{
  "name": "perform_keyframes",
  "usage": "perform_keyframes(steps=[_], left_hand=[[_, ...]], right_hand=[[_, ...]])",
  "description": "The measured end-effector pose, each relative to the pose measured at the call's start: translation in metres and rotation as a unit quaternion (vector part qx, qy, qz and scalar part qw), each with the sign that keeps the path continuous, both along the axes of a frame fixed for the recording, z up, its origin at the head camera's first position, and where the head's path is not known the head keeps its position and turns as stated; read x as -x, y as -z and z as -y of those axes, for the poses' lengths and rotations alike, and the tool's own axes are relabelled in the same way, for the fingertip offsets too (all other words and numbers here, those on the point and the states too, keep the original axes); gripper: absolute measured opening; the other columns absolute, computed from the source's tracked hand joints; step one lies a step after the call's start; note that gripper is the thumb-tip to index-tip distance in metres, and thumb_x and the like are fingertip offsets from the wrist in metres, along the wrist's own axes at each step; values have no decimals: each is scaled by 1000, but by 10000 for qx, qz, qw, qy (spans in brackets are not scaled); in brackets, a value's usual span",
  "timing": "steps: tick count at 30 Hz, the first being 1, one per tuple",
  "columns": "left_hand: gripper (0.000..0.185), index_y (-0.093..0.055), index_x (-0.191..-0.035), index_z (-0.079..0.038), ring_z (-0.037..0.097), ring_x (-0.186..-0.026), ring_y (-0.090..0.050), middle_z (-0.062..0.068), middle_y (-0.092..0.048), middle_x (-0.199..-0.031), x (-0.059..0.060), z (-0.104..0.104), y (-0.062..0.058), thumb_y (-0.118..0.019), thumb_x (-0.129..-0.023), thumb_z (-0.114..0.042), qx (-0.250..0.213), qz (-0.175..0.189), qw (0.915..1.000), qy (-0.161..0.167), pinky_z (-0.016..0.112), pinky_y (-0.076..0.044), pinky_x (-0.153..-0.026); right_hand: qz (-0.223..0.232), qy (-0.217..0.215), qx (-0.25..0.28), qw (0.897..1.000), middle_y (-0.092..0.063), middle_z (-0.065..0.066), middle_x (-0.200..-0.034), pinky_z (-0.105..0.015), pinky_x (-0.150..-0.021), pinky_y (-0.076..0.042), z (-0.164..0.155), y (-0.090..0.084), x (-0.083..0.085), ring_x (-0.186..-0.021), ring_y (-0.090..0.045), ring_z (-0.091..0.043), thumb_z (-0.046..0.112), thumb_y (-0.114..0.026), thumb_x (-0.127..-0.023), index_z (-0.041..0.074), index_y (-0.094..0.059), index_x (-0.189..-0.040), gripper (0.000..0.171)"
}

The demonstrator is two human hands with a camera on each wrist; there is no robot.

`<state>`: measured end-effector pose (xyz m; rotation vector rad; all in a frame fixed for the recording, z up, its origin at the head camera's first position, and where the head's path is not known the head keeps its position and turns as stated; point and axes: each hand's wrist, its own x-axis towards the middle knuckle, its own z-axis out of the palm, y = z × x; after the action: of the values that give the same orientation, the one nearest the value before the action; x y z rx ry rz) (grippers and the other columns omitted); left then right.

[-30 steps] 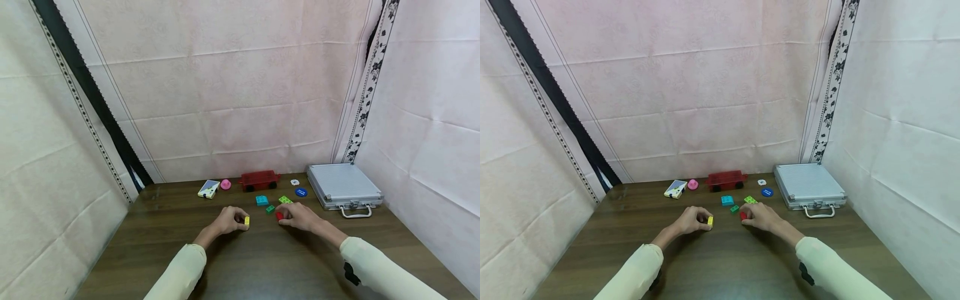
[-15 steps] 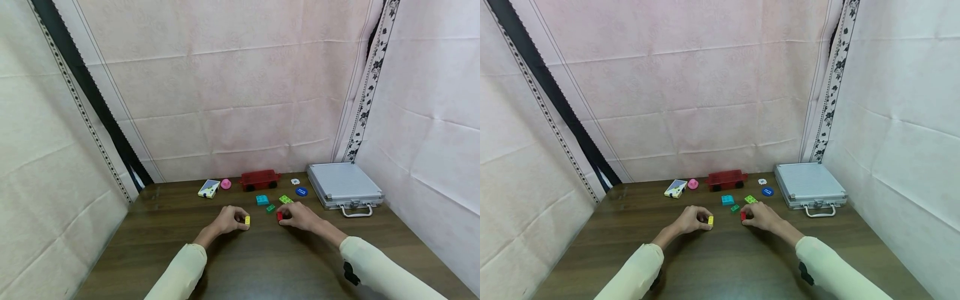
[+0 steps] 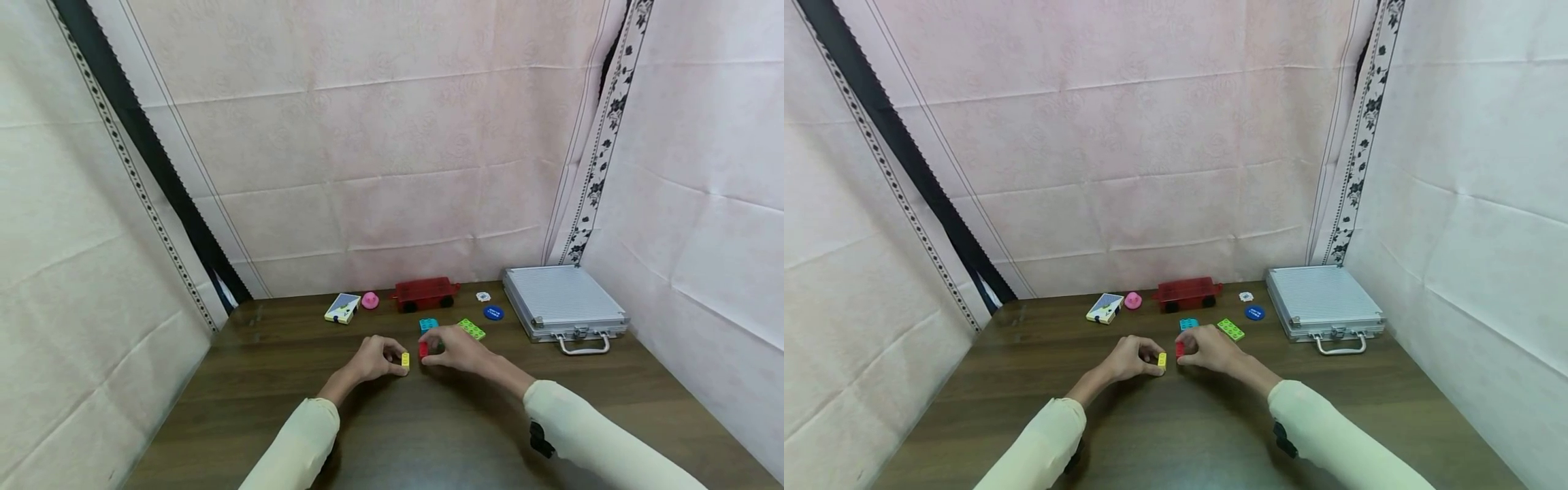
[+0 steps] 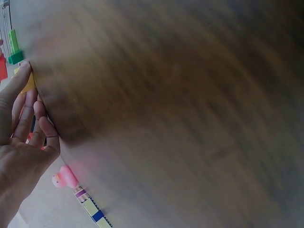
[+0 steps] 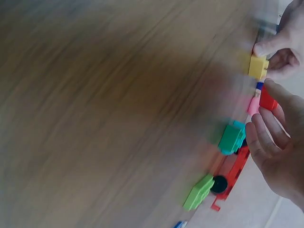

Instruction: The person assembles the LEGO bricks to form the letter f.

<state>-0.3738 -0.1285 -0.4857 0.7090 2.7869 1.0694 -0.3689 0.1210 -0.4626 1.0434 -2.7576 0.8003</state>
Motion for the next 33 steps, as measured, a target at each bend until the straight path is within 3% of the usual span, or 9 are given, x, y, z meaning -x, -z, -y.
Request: perform_keyframes(steps=[6,14,33], left_hand=[[29,-79,-102,-12,12,-83,-62,-4,-73,-92,-1,-2,-1,-93,-79,-23,1,-9,10000,-23,26,-52,-73],[23,-77,-92,-15,10,-79,-60,-8,-71,-85,0,-1,0,-93,-79,-23,-4,-176,9998,71,24,-50,-71],[25,-77,-96,-14,12,-81,-58,-4,-70,-88,1,0,-1,-93,-79,-24,80,-58,9999,41,25,-49,-69]], right_hand=[[187,0,86,9998,-76,4,-103,-32,-84,-58,19,2,-1,-96,-70,-10,30,-84,-90,13,-76,-118,35],[109,-116,43,9999,-76,6,-106,-31,-84,-57,33,5,1,-97,-70,-8,33,-84,-90,17,-77,-118,34],[183,-147,-47,9997,-77,1,-105,-34,-82,-58,34,4,2,-97,-71,-16,25,-82,-92,12,-77,-118,30]])
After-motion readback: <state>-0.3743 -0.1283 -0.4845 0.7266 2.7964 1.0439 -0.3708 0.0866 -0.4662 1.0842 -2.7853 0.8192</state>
